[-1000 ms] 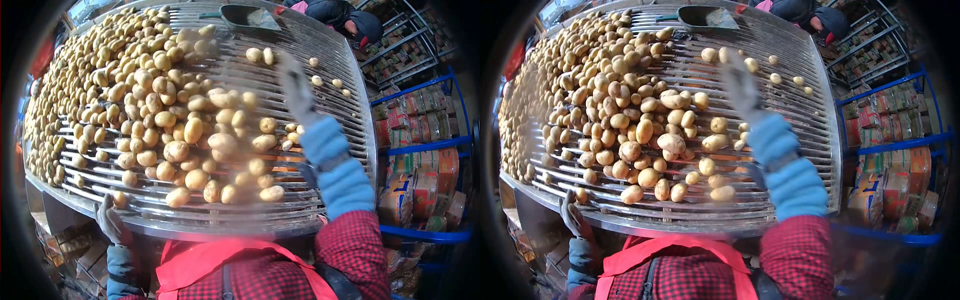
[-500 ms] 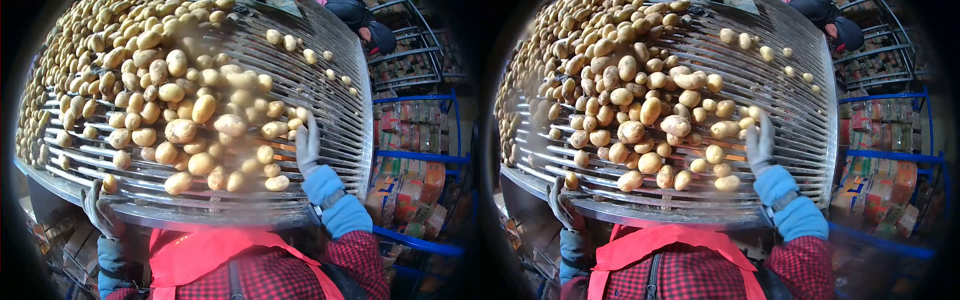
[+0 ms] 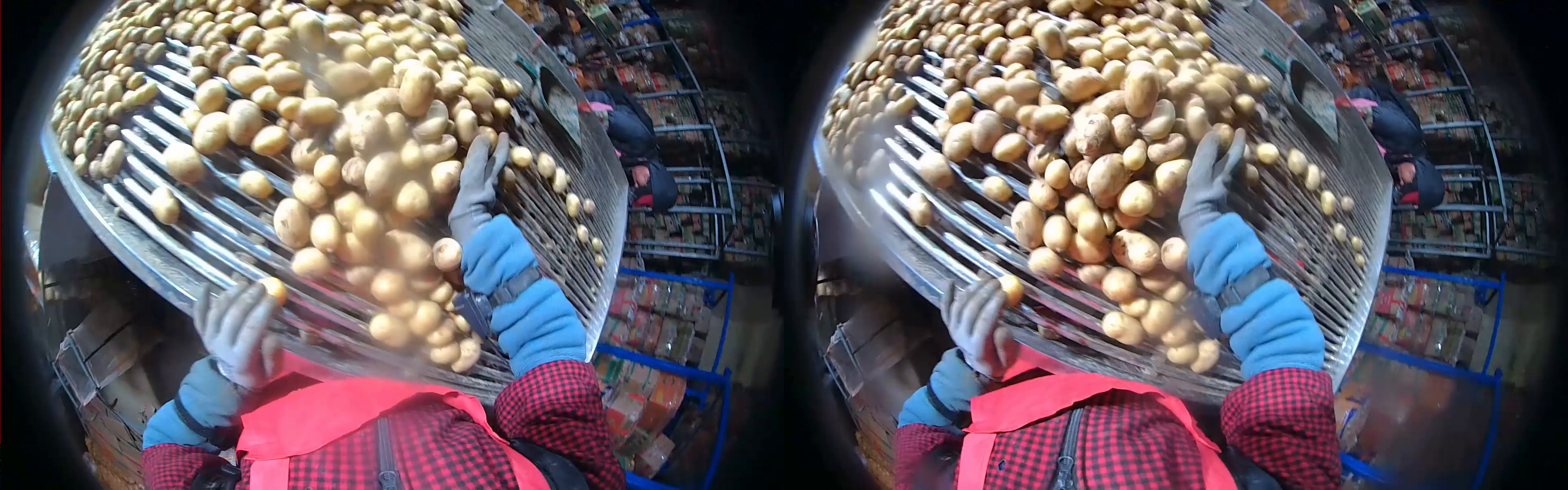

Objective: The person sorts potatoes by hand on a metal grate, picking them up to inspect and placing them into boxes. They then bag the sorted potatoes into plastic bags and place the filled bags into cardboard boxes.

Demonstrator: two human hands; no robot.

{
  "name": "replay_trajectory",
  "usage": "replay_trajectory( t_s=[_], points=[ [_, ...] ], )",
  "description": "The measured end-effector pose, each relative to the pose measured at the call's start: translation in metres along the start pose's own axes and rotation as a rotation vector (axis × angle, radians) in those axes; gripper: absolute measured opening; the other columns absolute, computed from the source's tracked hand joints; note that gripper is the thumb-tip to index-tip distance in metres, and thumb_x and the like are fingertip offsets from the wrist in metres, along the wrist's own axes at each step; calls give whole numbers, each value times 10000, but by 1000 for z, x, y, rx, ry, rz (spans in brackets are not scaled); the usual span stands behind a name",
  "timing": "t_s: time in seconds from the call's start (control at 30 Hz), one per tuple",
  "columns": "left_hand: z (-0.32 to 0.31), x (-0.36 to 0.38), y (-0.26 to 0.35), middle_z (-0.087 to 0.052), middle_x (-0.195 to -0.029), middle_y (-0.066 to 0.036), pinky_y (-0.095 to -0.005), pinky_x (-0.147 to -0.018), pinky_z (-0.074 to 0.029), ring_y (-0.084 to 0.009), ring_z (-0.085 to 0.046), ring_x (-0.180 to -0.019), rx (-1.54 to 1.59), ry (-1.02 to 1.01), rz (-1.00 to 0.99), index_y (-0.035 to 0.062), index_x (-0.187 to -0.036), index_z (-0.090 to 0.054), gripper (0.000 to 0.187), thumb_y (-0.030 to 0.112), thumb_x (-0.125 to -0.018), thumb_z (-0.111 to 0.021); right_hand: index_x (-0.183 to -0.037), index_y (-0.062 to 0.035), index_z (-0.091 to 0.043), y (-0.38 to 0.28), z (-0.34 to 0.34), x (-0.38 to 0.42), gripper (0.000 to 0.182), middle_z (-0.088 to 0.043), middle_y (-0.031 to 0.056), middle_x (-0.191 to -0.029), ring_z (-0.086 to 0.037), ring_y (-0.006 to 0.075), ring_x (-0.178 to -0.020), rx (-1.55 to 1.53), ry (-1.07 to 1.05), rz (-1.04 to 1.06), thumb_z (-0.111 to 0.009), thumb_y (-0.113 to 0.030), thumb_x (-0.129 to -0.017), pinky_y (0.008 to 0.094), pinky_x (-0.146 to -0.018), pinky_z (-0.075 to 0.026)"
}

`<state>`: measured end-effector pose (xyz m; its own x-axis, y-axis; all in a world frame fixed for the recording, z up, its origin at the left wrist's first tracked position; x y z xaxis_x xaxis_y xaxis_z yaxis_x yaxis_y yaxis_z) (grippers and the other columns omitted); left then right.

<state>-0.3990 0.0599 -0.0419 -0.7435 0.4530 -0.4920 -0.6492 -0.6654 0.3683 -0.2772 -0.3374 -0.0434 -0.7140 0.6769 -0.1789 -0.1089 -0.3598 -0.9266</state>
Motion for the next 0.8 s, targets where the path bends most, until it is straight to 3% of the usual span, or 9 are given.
replay_trajectory(
  t_s=[0.1, 0.2, 0.27, 0.37, 0.4, 0.53, 0.57, 0.63, 0.8],
  points=[
    [4, -3, 3, -693, -1227, -96, -566, -1204, -282, -303, -649, -1160, 10, 6, -13, 105, -1225, -723, 432, 332, -886, -580, -1588, -40, -305, 11, -61, -53, 755, -383, 286, -1569, -418, 396, -1431, -16, 55, 267, -555, -486, -1033, 422, -1171, -354],
    [10, -7, 4, -690, -1227, -101, -574, -1197, -280, -303, -648, -1154, 55, -57, -5, 125, -1231, -715, 478, 303, -788, -676, -1582, -95, -351, -27, -104, -82, 724, -466, 265, -1509, -480, 375, -1372, 197, -44, 9, -581, -474, -1010, 414, -1149, -375],
    [10, -6, 4, -688, -1240, -92, -572, -1195, -285, -302, -647, -1158, 58, -49, 0, 132, -1257, -702, 510, 273, -767, -700, -1559, -104, -402, -40, -111, -80, 718, -516, 242, -1470, -496, 351, -1352, -38, -327, 31, -625, -484, -993, 402, -1140, -383],
    [8, -5, 4, -681, -1265, -92, -573, -1191, -292, -309, -630, -1188, 36, -79, 1, 139, -1276, -694, 517, 264, -775, -714, -1546, -86, -428, -56, -100, -55, 712, -524, 208, -1479, -505, 308, -1342, -294, -444, 148, -668, -458, -988, 392, -1130, -394],
    [10, -6, 6, -674, -1284, -101, -572, -1189, -295, -310, -617, -1209, 42, -78, 5, 132, -1282, -690, 495, 258, -803, -707, -1555, -64, -411, -74, -67, -34, 721, -493, 203, -1523, -484, 288, -1380, -157, -434, -2, -676, -429, -993, 388, -1147, -384],
    [3, -4, 9, -666, -1311, -122, -535, -1192, -286, -306, -610, -1235, 8, -13, -28, 78, -1315, -656, 443, 203, -891, -642, -1569, -103, -415, -44, 62, -4, 690, -457, 223, -1563, -420, 332, -1465, 143, -343, 303, -646, -417, -999, 417, -1204, -323],
    [3, -4, 10, -663, -1322, -126, -532, -1182, -294, -305, -609, -1241, -1, 2, -36, 82, -1329, -645, 440, 207, -907, -642, -1597, -20, -324, -34, 97, 7, 647, -397, 190, -1606, -394, 275, -1478, 186, -381, 237, -591, -253, -1056, 385, -1219, -301],
    [3, -7, 14, -647, -1348, -137, -533, -1168, -304, -315, -598, -1253, -27, -13, -24, 78, -1360, -624, 464, 217, -919, -649, -1612, -25, -288, -3, 174, 32, 654, -363, 178, -1635, -348, 276, -1510, 330, -337, 225, -565, -262, -1069, 388, -1223, -292],
    [10, -39, 57, -565, -1424, -200, -562, -1141, -357, -391, -525, -1326, 67, -202, -225, 72, -1408, -581, 637, 165, -797, -735, -1614, -101, -320, 45, 335, 125, 678, -365, 165, -1641, -334, 341, -1521, 648, -240, -27, -602, -316, -1036, 424, -1237, -282]
  ],
)
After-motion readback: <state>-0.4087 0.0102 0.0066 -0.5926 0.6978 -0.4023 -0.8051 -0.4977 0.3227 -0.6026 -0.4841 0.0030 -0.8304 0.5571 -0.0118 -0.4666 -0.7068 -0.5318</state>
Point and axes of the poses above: each hand's wrist, its own x-axis away from the middle knuckle, its own z-axis out of the back of the hand, y = z × x, the point moved 3 cm from there along -x, towards the middle knuckle
